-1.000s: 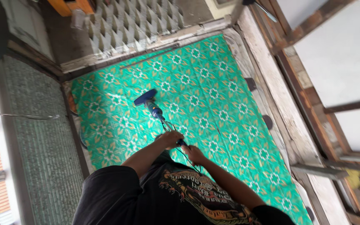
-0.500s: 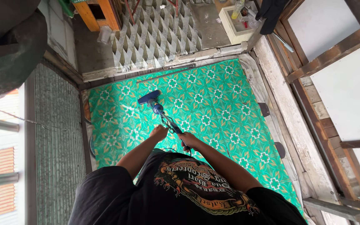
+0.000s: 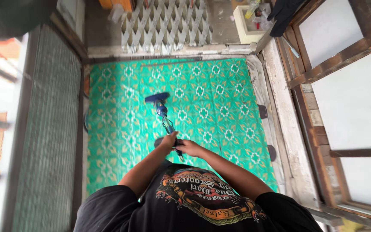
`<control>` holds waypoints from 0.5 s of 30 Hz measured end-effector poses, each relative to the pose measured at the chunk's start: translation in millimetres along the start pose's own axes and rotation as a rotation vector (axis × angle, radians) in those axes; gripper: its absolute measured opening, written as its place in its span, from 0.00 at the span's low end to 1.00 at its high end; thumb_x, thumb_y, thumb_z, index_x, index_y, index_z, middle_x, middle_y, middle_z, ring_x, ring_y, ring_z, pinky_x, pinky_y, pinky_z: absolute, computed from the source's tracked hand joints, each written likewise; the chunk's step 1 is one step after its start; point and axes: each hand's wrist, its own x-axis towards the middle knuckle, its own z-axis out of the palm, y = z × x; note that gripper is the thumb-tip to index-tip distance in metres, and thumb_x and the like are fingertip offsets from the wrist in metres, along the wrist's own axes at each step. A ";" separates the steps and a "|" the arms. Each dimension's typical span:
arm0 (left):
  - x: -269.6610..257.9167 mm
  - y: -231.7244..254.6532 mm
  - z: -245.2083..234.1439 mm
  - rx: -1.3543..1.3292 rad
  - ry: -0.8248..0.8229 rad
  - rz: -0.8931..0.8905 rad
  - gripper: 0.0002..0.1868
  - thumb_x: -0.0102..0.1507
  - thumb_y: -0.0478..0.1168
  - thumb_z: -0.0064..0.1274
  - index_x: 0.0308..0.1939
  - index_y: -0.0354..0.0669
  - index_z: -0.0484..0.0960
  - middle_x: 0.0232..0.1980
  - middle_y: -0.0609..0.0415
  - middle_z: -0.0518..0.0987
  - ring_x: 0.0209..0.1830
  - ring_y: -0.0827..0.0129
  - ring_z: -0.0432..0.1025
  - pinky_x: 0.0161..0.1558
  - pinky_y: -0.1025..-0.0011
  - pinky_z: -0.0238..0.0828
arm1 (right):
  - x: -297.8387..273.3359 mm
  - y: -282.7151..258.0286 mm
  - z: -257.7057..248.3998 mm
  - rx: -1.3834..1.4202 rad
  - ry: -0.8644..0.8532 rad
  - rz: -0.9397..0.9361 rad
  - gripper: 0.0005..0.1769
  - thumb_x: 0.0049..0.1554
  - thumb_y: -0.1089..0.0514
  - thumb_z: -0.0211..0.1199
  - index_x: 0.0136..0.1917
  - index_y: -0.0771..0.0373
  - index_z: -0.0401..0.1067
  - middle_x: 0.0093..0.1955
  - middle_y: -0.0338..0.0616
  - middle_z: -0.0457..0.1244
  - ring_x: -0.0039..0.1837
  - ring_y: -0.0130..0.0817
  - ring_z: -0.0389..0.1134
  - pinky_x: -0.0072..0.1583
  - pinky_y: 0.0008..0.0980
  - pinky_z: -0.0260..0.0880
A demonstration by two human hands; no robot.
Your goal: The person vacuums a patterned green floor mat by moving a vacuum head back and forth across the surface by hand.
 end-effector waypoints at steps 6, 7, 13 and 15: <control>-61.7 -102.8 -10.9 -0.123 0.311 0.053 0.31 0.66 0.60 0.57 0.40 0.29 0.81 0.27 0.50 0.75 0.21 0.62 0.70 0.24 0.63 0.68 | -80.6 33.6 17.0 -0.015 0.028 0.430 0.22 0.63 0.44 0.59 0.60 0.63 0.71 0.55 0.48 0.72 0.48 0.37 0.75 0.44 0.36 0.70; -72.9 -122.7 -19.9 -0.125 0.286 0.106 0.26 0.63 0.57 0.60 0.41 0.33 0.80 0.26 0.53 0.73 0.21 0.64 0.68 0.23 0.62 0.65 | -89.6 39.1 19.0 -0.022 0.014 0.469 0.22 0.63 0.43 0.58 0.60 0.62 0.71 0.55 0.48 0.72 0.48 0.37 0.75 0.44 0.37 0.70; -159.9 -237.0 -51.2 0.153 0.425 0.147 0.21 0.61 0.52 0.55 0.40 0.34 0.79 0.27 0.45 0.79 0.23 0.59 0.75 0.27 0.58 0.71 | -107.4 43.8 59.2 -0.176 -0.097 0.585 0.23 0.62 0.44 0.56 0.63 0.60 0.68 0.53 0.49 0.71 0.42 0.39 0.74 0.41 0.38 0.69; -190.2 -276.9 -50.3 0.247 0.463 0.106 0.24 0.61 0.53 0.53 0.41 0.31 0.79 0.30 0.39 0.82 0.27 0.52 0.79 0.32 0.55 0.75 | -108.9 45.3 83.9 -0.213 -0.146 0.560 0.23 0.62 0.44 0.55 0.64 0.59 0.67 0.52 0.51 0.71 0.40 0.39 0.72 0.37 0.39 0.63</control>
